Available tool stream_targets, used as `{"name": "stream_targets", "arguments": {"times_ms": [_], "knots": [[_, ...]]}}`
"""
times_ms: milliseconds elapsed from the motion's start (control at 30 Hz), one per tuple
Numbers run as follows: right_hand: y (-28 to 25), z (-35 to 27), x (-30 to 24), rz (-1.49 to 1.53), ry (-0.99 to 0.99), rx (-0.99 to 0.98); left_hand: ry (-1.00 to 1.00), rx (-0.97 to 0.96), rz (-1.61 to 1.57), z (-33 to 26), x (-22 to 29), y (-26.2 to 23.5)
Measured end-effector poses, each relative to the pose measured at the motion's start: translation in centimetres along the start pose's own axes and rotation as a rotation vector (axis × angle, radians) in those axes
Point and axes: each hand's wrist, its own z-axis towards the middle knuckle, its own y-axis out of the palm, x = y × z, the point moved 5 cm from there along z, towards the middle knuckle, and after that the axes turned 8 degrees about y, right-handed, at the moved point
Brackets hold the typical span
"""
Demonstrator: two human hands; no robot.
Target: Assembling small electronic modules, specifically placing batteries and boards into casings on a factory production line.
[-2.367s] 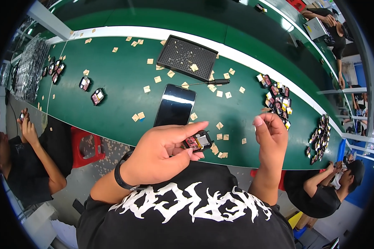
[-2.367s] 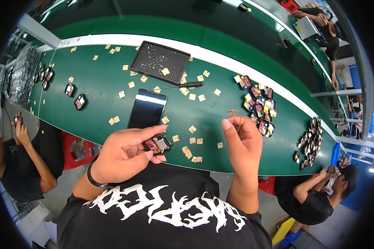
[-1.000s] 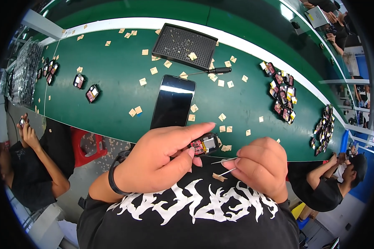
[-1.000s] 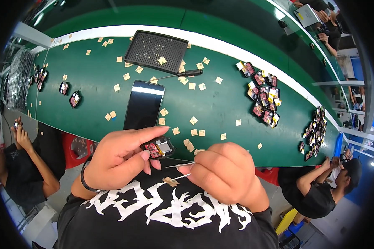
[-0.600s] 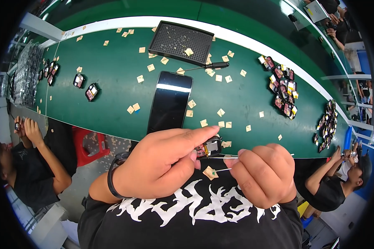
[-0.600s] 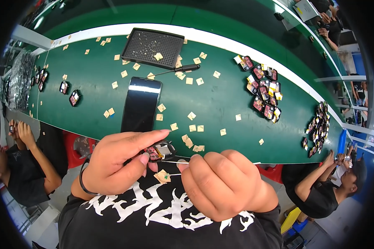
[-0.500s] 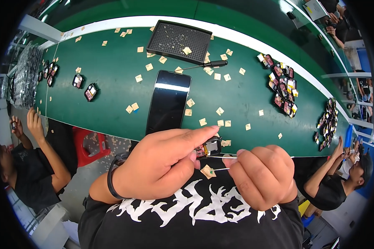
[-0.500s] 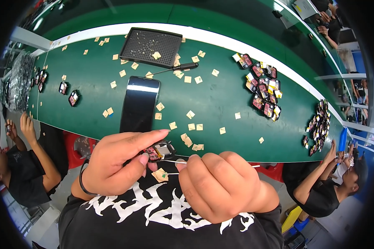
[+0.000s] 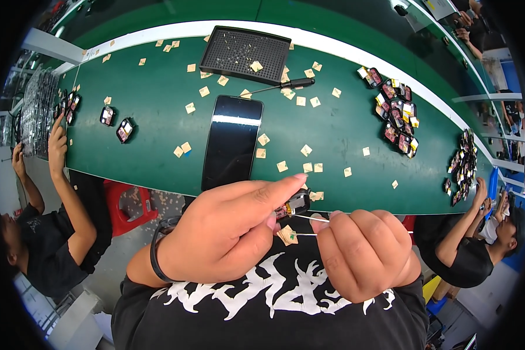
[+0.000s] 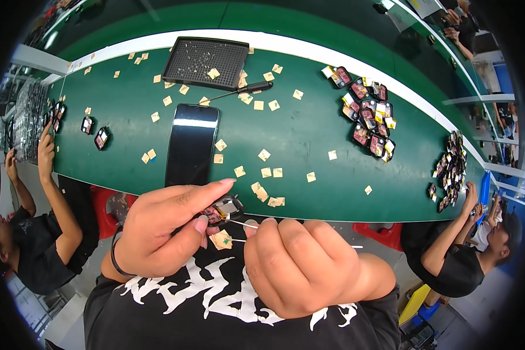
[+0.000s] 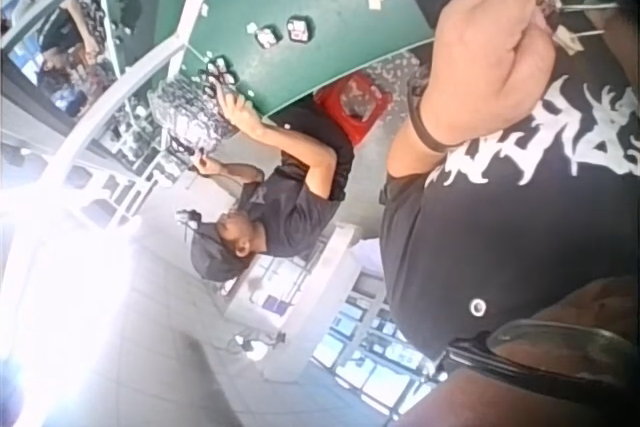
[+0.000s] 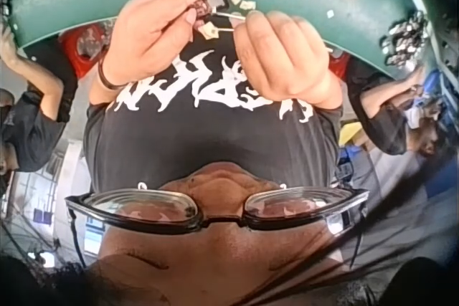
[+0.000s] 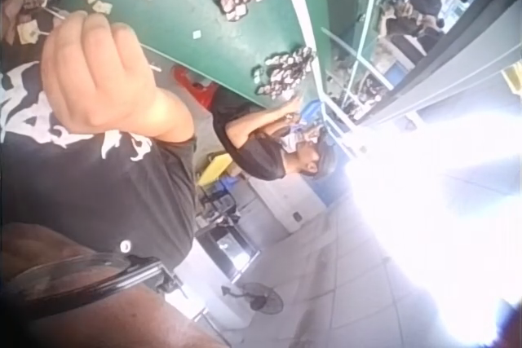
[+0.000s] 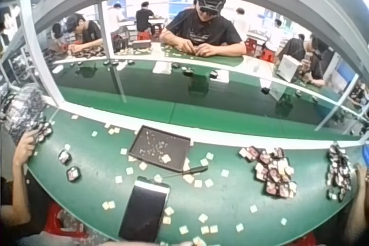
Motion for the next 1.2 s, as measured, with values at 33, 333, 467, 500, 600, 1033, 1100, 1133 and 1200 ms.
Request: {"name": "stream_targets", "arguments": {"times_ms": [33,333,467,500,600,1033,1100,1133,1200], "knots": [[0.0,0.0,0.0,0.001,0.001,0.0,0.001,0.003,0.004,0.0,0.0,0.0],[-0.2,0.1,-0.5,-0.032,0.011,0.024,-0.008,0.015,0.018,-0.3,0.4,-0.1],[0.2,0.3,-0.5,-0.018,0.009,-0.007,0.044,-0.001,0.079,-0.2,0.2,-0.2],[0.3,0.3,-0.5,-0.008,0.002,-0.02,0.045,0.0,0.08,-0.2,0.3,-0.2],[0.4,0.4,-0.7,-0.013,-0.01,-0.024,0.028,-0.008,0.076,-0.2,0.2,-0.3],[0.2,0.5,-1.1,-0.03,-0.036,-0.048,-0.145,-0.073,-0.122,-0.2,-0.8,-0.5],[0.2,0.4,-1.3,-0.068,-0.034,-0.017,-0.146,-0.086,-0.124,-0.1,-0.8,-0.5],[0.1,0.4,-1.3,-0.065,-0.029,-0.018,-0.155,-0.084,-0.112,-0.1,-0.8,-0.5],[-0.2,0.4,-1.3,-0.126,-0.013,-0.009,-0.168,-0.086,-0.1,-0.1,-0.9,-0.5]]}}
